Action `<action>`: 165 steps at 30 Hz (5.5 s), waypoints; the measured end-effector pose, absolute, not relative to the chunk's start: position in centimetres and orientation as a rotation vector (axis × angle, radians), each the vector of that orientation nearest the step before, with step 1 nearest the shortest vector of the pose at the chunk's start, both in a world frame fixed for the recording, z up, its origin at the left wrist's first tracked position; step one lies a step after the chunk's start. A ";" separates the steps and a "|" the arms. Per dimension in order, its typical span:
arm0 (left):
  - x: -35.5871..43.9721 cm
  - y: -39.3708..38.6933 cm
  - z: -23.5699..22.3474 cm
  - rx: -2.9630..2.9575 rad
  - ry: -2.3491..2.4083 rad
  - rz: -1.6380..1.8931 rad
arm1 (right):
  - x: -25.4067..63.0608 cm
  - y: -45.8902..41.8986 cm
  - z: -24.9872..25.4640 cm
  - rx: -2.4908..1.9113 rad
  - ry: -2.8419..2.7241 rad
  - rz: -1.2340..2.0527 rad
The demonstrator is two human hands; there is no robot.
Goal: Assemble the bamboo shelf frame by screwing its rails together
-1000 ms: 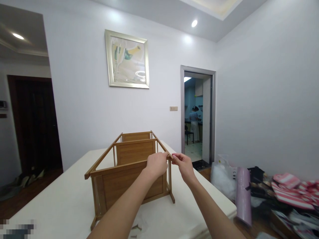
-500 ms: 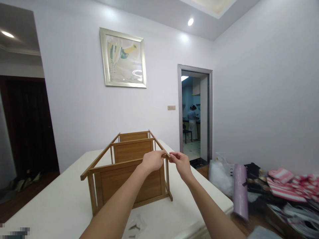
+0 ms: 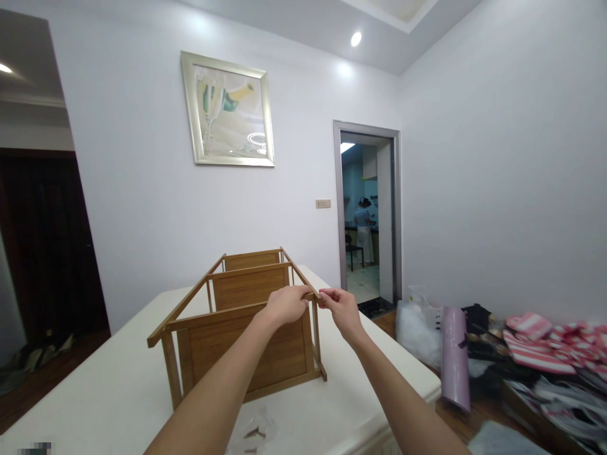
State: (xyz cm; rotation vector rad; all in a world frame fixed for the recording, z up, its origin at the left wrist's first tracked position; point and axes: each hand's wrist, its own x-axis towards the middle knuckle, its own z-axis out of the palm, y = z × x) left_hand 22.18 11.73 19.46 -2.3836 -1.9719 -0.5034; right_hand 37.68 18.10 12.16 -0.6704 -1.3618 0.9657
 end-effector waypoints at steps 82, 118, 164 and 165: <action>23.1 10.1 19.5 -2.273 -1.945 -0.444 | 37.7 19.2 12.7 -0.758 -1.660 0.901; 23.3 10.1 19.6 -2.269 -1.963 -0.473 | 37.8 19.1 12.7 -0.703 -1.667 0.974; 23.4 10.1 19.1 -2.241 -1.918 -0.442 | 37.0 20.3 11.9 -0.713 -1.742 0.889; 23.4 10.1 19.1 -2.242 -1.915 -0.441 | 36.9 20.3 11.9 -0.713 -1.737 0.895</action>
